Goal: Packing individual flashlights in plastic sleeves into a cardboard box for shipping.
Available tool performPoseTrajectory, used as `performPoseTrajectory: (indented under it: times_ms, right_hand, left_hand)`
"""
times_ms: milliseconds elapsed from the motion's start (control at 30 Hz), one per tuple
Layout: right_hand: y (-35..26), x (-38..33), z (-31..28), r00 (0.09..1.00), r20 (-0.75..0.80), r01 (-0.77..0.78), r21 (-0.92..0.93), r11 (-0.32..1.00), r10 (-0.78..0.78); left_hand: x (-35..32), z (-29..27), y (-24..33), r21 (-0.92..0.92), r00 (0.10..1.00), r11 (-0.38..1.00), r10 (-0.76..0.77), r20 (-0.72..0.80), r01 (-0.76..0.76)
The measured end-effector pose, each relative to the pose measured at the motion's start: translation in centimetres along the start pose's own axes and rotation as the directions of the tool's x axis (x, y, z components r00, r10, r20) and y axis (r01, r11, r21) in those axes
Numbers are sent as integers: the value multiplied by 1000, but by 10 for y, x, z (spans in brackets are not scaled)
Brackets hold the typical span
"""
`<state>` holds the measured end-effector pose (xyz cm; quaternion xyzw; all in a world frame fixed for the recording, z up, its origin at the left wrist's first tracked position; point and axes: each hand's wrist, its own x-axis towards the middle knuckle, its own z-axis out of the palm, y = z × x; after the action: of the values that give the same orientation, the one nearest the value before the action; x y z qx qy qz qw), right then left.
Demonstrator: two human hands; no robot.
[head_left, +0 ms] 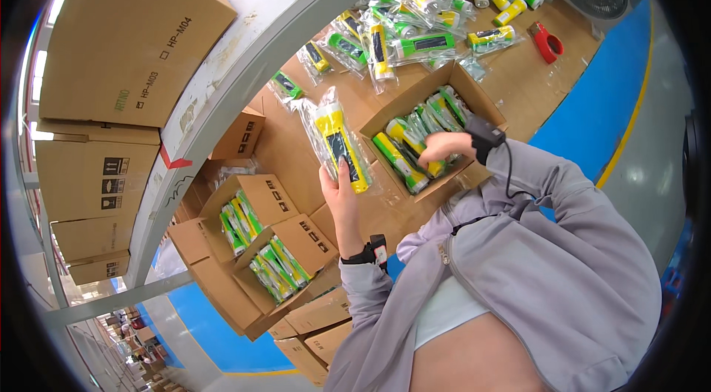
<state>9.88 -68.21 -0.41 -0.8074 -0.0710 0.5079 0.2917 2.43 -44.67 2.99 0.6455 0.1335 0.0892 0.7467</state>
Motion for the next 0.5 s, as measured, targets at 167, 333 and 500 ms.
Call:
performPoseTrajectory:
  times_ms: [167,333,500]
  right_hand:
    - [24,-32,-40,959,254,-70,651,756,-129]
    - [53,-43,-41,907,217,62,778,626,-360]
    - [20,-90,-39,946,174,-7,855,519,-274]
  left_hand:
    - [-14,-49,-57,88,988,989,-108,-114,118]
    - [-31,-74,-124,652,956,699,-216,-199,294]
    - [-47,-31,-88,824,970,566,205,-134,-6]
